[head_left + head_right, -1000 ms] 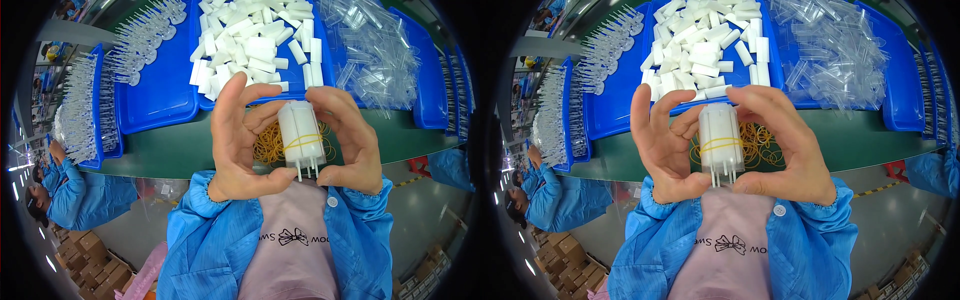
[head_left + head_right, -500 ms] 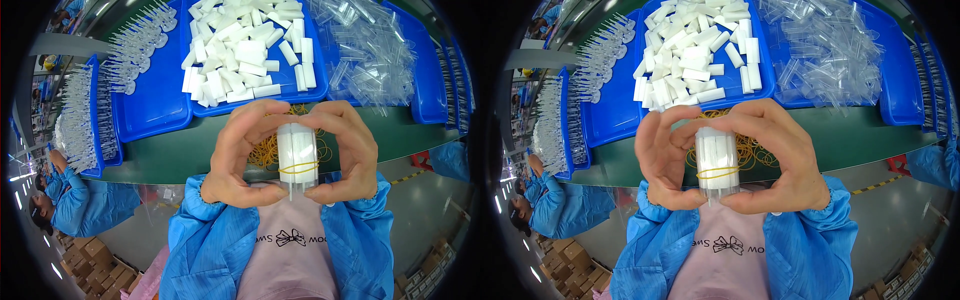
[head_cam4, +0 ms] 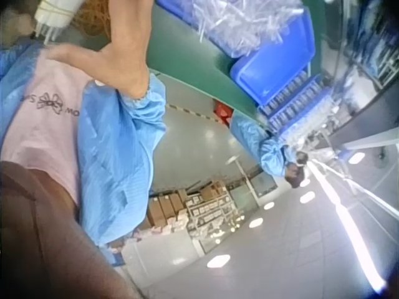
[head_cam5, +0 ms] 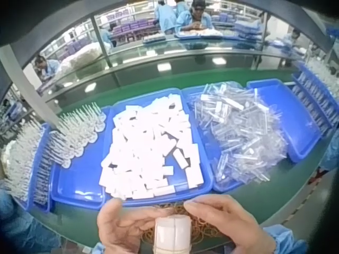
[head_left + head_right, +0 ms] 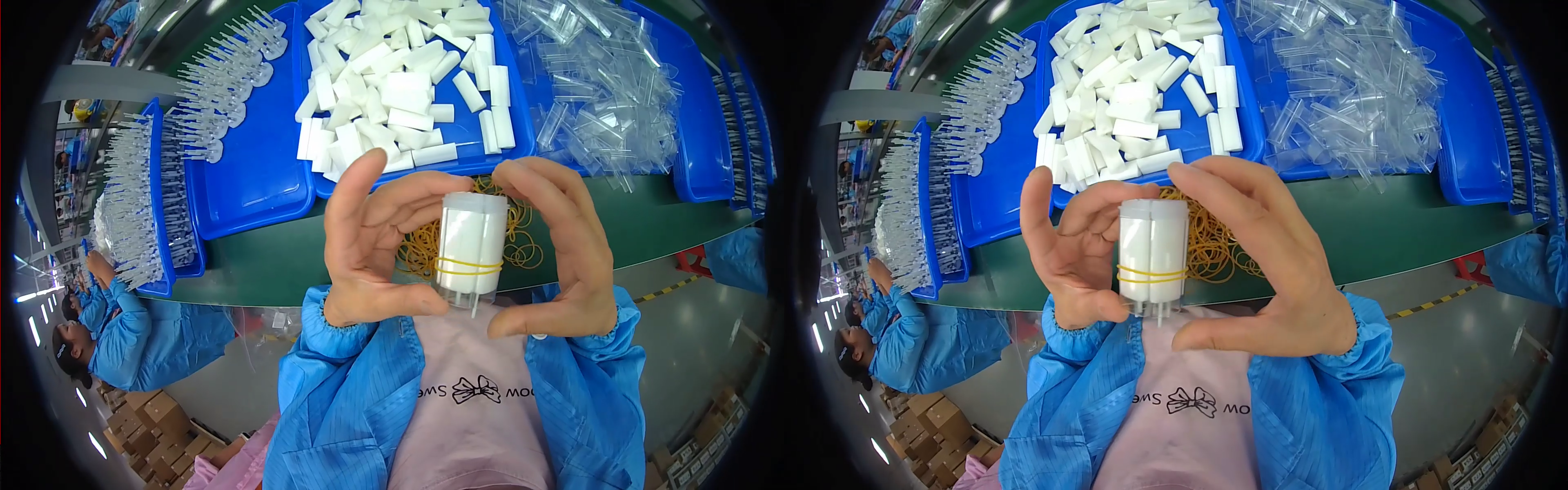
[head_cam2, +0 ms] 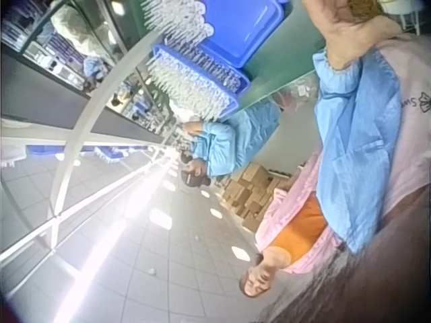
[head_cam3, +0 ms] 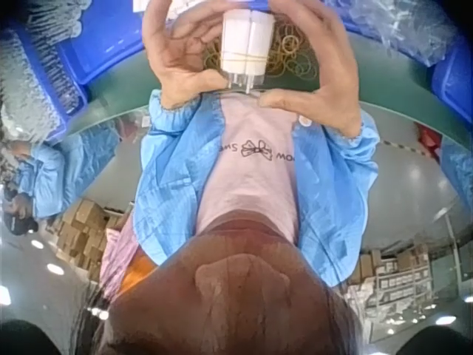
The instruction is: The person assembles components by fitting white foam blocks onto the prongs of a plastic base, sliding clear plastic sleeves over the blocks, and securing the bundle with a rubber band.
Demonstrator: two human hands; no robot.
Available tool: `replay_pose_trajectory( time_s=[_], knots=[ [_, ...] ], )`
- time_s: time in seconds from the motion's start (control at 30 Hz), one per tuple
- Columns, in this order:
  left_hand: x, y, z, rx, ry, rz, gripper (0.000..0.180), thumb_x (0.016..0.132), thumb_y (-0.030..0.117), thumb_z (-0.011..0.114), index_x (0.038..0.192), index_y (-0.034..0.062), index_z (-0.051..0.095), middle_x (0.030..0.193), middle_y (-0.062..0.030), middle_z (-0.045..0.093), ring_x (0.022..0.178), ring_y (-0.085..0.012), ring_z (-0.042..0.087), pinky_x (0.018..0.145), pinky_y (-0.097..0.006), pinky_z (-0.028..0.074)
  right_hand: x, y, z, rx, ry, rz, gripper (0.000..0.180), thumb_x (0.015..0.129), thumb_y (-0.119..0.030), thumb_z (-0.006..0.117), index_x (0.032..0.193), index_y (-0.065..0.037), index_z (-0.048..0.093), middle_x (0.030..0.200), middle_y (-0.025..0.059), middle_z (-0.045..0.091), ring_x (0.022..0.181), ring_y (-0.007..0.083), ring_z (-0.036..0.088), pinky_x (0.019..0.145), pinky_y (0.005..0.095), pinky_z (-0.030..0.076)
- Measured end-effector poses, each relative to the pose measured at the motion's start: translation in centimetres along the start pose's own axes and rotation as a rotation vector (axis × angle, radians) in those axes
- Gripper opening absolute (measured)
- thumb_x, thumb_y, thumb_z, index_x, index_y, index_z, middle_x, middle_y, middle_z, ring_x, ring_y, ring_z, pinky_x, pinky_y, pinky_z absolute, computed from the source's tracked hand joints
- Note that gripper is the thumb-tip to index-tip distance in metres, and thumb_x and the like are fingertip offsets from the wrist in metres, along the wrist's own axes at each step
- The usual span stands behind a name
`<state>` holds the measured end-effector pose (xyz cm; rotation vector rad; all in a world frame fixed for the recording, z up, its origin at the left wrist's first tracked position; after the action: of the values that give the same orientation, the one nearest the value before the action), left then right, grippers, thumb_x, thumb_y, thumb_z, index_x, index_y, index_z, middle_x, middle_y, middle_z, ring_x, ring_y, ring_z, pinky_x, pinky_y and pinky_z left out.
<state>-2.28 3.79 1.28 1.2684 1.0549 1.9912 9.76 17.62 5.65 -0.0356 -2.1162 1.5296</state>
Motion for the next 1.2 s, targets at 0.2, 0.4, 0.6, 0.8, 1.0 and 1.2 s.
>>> replay_pose_trajectory(
  time_s=[0.2, 0.4, 0.6, 0.8, 1.0, 1.2],
  knots=[
    [-0.3, -0.6, 0.9, -0.264, 0.033, 0.024, 0.103, 0.069, 0.019, 0.08, 0.144, 0.0113, 0.01, 0.133, -0.0316, 0.037, 0.123, -0.0392, 0.042, 0.102, -0.047, 0.036, -0.2, 0.6, 0.0, -0.018, -0.07, 0.012, 0.079, 0.054, -0.018, 0.084, 0.124, 0.001, 0.051, 0.114, 0.0169, 0.052, 0.099, 0.0278, 0.056, 0.083, 0.0342, 0.046],
    [0.3, -0.2, 0.3, -0.178, 0.156, -0.158, 0.103, 0.063, 0.023, 0.084, 0.142, 0.005, 0.019, 0.136, -0.0277, 0.037, 0.125, -0.0361, 0.043, 0.103, -0.044, 0.034, -0.4, 0.5, 0.2, -0.271, 0.026, -0.119, 0.071, 0.05, -0.012, 0.079, 0.117, 0.0, 0.056, 0.106, 0.0143, 0.056, 0.087, 0.0272, 0.059, 0.074, 0.0332, 0.05],
    [1.0, 0.1, -1.1, 0.137, -0.174, -0.112, 0.107, 0.055, 0.02, 0.087, 0.14, 0.0055, 0.024, 0.127, -0.026, 0.047, 0.12, -0.0355, 0.047, 0.098, -0.044, 0.041, -0.9, 1.0, 0.5, -0.355, 0.019, -0.114, 0.071, 0.052, -0.015, 0.079, 0.118, 0.0, 0.056, 0.106, 0.0139, 0.056, 0.087, 0.0272, 0.059, 0.074, 0.0329, 0.05],
    [0.3, -1.1, 1.1, -0.452, 0.266, -0.065, 0.121, 0.057, 0.019, 0.086, 0.145, 0.0127, 0.004, 0.129, -0.0248, 0.041, 0.119, -0.0395, 0.046, 0.099, -0.048, 0.041, -0.3, 1.3, 0.2, -0.057, 0.096, -0.035, 0.072, 0.057, -0.022, 0.082, 0.12, 0.0, 0.054, 0.108, 0.0144, 0.055, 0.094, 0.0277, 0.058, 0.079, 0.033, 0.049],
    [-0.4, -0.8, 0.5, -0.287, 0.195, -0.202, 0.118, 0.058, 0.023, 0.087, 0.145, 0.011, 0.008, 0.133, -0.0224, 0.036, 0.128, -0.0382, 0.036, 0.102, -0.047, 0.035, -0.2, 0.9, 0.3, -0.118, 0.021, -0.052, 0.067, 0.055, -0.016, 0.079, 0.117, -0.002, 0.056, 0.107, 0.0137, 0.055, 0.091, 0.0268, 0.058, 0.076, 0.0336, 0.05],
    [1.1, 0.8, -1.1, 0.483, -0.334, -0.091, 0.1, 0.062, 0.022, 0.085, 0.14, 0.0027, 0.025, 0.133, -0.0231, 0.042, 0.124, -0.0347, 0.043, 0.098, -0.044, 0.037, -0.8, 1.5, 0.9, -0.377, 0.027, -0.075, 0.063, 0.053, -0.015, 0.078, 0.111, -0.003, 0.056, 0.106, 0.014, 0.054, 0.089, 0.0281, 0.058, 0.074, 0.0348, 0.05]
  ],
)
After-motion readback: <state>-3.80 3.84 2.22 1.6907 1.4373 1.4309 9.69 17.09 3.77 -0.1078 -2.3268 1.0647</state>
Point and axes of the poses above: each hand's wrist, its own x-axis towards the middle knuckle, its own z-axis out of the palm, y = z × x, the point moved 3 cm from there along x, towards the middle knuckle
